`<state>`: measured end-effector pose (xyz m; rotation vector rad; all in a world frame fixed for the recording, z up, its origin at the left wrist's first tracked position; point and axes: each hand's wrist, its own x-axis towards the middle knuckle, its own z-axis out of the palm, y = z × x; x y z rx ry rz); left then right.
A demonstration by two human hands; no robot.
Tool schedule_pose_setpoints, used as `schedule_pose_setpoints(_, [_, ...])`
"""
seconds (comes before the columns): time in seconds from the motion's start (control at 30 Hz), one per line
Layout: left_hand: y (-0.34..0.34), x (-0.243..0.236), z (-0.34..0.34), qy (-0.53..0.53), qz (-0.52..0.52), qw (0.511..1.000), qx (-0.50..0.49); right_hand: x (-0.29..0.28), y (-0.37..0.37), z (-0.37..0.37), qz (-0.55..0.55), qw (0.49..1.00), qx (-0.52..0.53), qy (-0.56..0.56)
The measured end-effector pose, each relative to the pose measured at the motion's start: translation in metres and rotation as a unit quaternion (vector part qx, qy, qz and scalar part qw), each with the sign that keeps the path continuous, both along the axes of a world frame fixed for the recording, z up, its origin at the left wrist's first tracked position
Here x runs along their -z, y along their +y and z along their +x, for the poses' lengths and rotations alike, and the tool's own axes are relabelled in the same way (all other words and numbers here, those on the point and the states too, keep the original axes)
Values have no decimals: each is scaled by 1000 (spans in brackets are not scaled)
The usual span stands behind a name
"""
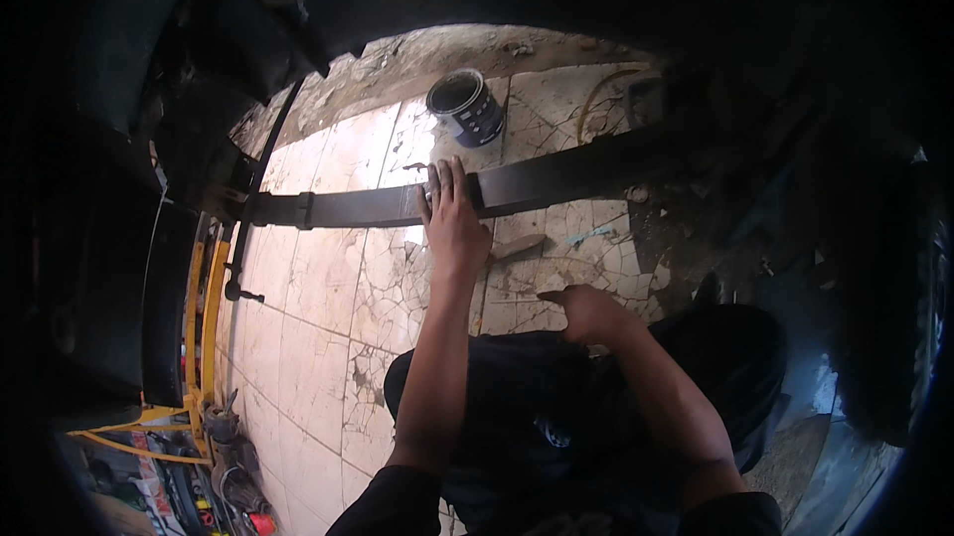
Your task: The person sits on the floor under a raised vehicle and repeatedly handles a metal leaf spring, inserting and adjusting small metal clips or fasteners along its length. The person uses both hands to position and secure the components on the spring.
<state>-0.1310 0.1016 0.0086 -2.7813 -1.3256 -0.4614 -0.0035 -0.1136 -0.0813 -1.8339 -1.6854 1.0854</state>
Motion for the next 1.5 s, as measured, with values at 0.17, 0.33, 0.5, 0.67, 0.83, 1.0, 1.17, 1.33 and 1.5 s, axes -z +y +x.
schedule_pose_setpoints(0.17, [-33, -3, -15, -17, -23, 998, 55, -4, -6, 5, 1, 999, 11, -32])
schedule_pose_setpoints(0.33, [-33, -1, -15, -8, -30, 998, 53, -7, -3, 7, 7, 1000, -9, -6])
schedule_pose_setpoints(0.5, [-6, -3, 3, 2, 5, 1000, 31, 2, -2, -2, 19, 1000, -19, -5])
schedule_pose_setpoints(0.67, [-44, -18, -9, 82, -5, 994, 77, 18, -2, 9, 0, 997, 18, -74])
schedule_pose_setpoints(0.83, [-53, -16, -15, -67, -85, 990, 90, 23, 0, 6, 76, 993, 57, -73])
schedule_pose_setpoints(1.0, [-49, -18, -27, -35, -51, 991, 115, -10, -3, -1, 36, 998, 51, -18])
schedule_pose_setpoints(1.17, [-40, -17, -2, -65, -61, 986, 142, 7, 0, 3, 107, 993, 48, -3])
schedule_pose_setpoints(1.33, [-75, -11, -10, -57, -62, 985, 151, -1, 3, -1, -34, 998, 43, -26])
schedule_pose_setpoints(1.5, [-51, -16, -13, -108, -160, 966, 175, 4, -5, -1, -51, 997, 31, -48])
